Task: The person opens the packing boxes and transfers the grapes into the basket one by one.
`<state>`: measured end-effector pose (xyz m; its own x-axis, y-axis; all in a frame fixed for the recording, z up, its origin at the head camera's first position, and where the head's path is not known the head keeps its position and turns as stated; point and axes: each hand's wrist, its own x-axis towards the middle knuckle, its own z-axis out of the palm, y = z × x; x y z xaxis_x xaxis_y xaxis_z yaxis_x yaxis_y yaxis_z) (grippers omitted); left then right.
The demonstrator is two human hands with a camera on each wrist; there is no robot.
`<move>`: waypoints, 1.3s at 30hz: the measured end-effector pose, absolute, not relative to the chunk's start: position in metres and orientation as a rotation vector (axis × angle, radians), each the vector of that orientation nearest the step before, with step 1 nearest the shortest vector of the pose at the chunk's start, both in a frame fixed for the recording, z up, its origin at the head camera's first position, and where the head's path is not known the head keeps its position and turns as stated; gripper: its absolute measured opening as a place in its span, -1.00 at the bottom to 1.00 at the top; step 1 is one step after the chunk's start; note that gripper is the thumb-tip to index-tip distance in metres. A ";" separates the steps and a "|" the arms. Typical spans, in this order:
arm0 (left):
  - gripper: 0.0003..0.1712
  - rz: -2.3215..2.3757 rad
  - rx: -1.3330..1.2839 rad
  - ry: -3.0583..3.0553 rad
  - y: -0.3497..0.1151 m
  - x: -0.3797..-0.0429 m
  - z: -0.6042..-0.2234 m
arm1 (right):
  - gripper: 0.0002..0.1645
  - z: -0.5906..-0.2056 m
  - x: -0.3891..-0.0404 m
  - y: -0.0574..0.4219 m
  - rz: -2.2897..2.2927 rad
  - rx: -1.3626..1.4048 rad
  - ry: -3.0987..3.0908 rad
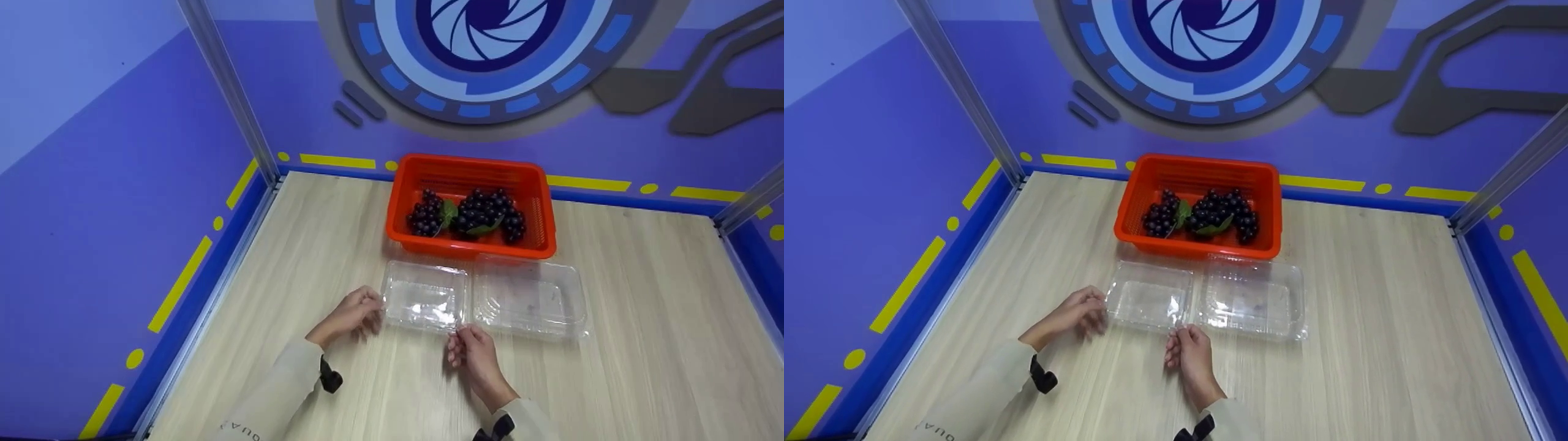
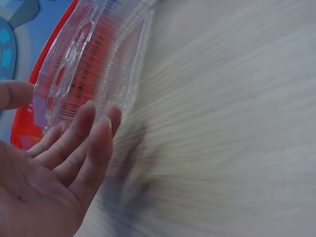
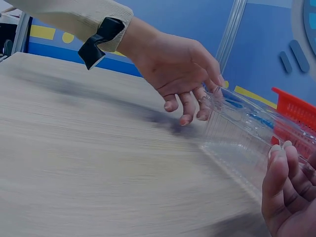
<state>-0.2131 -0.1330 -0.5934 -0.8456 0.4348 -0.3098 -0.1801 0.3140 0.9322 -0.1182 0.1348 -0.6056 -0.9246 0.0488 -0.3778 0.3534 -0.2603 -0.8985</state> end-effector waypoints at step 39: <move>-0.76 1.860 0.046 1.811 -0.117 -0.202 -0.615 | -0.66 -0.610 -0.123 0.134 -2.310 0.529 1.697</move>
<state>-0.2022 -0.1169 -0.6148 -0.8545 0.3943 -0.3383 -0.3488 0.0470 0.9360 -0.1235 0.1337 -0.6099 -0.9094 0.0306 -0.4149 0.3867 -0.3054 -0.8702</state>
